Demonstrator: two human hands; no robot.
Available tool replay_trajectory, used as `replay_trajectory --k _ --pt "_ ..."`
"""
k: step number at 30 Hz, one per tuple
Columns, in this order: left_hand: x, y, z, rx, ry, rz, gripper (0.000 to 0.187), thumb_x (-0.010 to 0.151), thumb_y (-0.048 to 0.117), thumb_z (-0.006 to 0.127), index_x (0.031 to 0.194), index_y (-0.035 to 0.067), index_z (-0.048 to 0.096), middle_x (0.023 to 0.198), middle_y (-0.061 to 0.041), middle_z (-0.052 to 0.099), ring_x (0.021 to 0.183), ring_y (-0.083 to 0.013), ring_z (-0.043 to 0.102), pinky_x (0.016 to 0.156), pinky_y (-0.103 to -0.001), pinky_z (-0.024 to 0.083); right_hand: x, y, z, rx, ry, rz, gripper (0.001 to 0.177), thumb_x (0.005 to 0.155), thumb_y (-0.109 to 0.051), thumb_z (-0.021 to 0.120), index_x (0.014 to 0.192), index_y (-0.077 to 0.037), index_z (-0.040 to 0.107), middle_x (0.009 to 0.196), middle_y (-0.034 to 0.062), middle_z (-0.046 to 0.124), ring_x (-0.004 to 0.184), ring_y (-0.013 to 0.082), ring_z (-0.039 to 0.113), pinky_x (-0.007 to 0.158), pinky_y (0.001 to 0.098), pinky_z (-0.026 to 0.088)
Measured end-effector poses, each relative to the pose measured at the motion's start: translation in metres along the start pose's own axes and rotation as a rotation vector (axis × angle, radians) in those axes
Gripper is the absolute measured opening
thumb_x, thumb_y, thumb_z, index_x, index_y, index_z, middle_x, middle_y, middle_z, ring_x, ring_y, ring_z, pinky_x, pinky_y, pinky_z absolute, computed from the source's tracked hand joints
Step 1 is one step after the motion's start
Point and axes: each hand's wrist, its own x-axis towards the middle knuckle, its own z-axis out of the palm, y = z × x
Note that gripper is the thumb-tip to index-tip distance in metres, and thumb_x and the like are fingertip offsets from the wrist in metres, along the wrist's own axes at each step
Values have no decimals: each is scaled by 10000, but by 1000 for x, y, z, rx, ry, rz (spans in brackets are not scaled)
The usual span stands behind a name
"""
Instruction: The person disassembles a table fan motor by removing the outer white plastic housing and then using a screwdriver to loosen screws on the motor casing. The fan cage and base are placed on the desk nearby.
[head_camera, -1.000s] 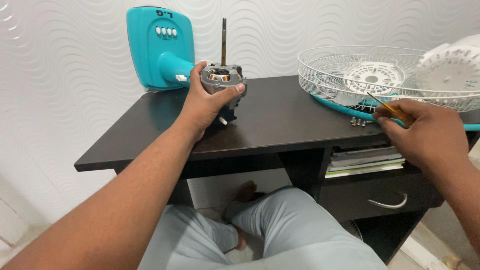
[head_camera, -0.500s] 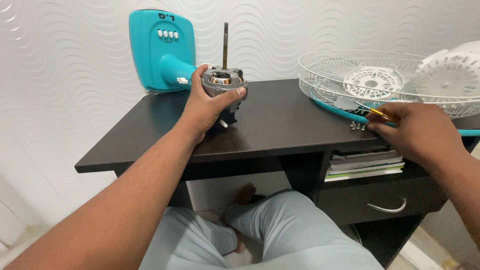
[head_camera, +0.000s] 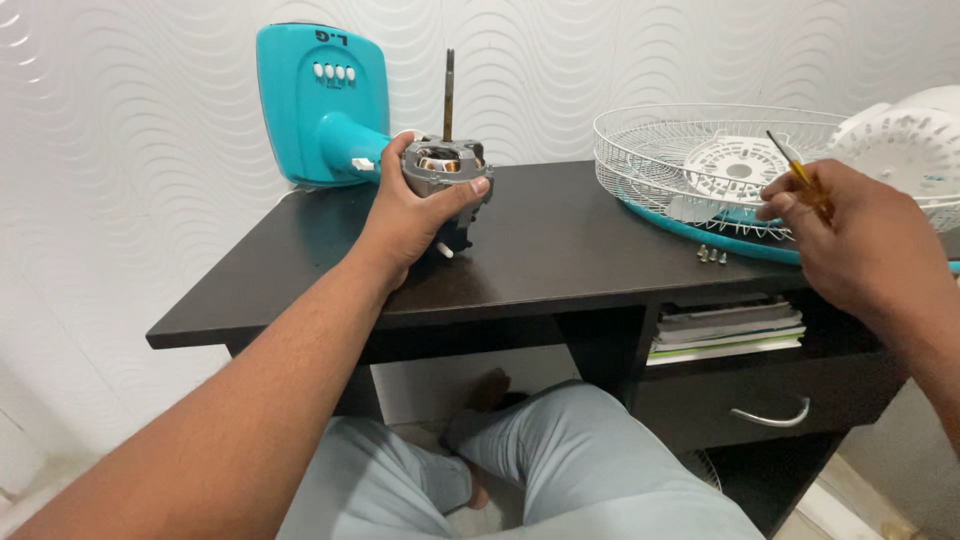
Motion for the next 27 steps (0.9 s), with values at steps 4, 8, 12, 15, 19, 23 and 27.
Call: replay_trajectory --k 4,8,12,15,19,23,27 --pt "0 -2 0 -34 -10 24 1221 659 394 891 1563 60 142 1417 -248 500 1274 -284 606 1028 -373 541 10 5 3 -123 -169 33 289 1016 -337 643 1241 -205 767 964 116 781 801 247 729 761 403 583" --pt "2 -3 0 -10 -1 29 1207 674 394 890 1571 59 154 1411 -255 505 1274 -284 613 1040 -363 531 30 -2 0 -417 -261 -42 364 992 -408 672 1312 -250 747 959 110 805 794 259 763 792 389 609" --pt "2 -6 1 -50 -13 59 1201 685 385 898 1564 49 151 1419 -250 506 1283 -279 602 1046 -361 520 38 -11 -7 -495 -302 -122 473 909 -506 696 1308 -253 715 1021 68 791 873 272 759 825 423 597" --pt "2 -3 0 -34 -10 38 1197 674 389 885 1561 56 153 1402 -247 516 1258 -278 623 1029 -364 540 41 -17 -13 -551 -337 -232 483 936 -579 647 1301 -273 730 1043 48 804 903 252 769 868 409 607" --pt "0 -2 0 -37 -17 26 1200 677 384 887 1562 64 142 1410 -246 506 1267 -275 615 1037 -366 534 44 -22 -9 -517 -427 -198 447 936 -555 612 1287 -303 724 1167 24 768 1009 250 744 939 426 586" --pt "1 0 0 -3 -11 -6 1204 680 386 874 1574 82 127 1407 -254 504 1264 -283 618 1041 -364 529 47 -17 2 -581 -421 -360 430 957 -484 591 1299 -252 709 1240 8 716 1038 220 728 924 386 597" --pt "1 0 0 -10 -15 0 1199 683 389 877 1569 79 131 1420 -257 488 1284 -288 606 1051 -370 528 52 -10 10 -561 -331 -465 397 936 -420 609 1278 -242 706 1387 55 601 1044 269 694 889 423 574"
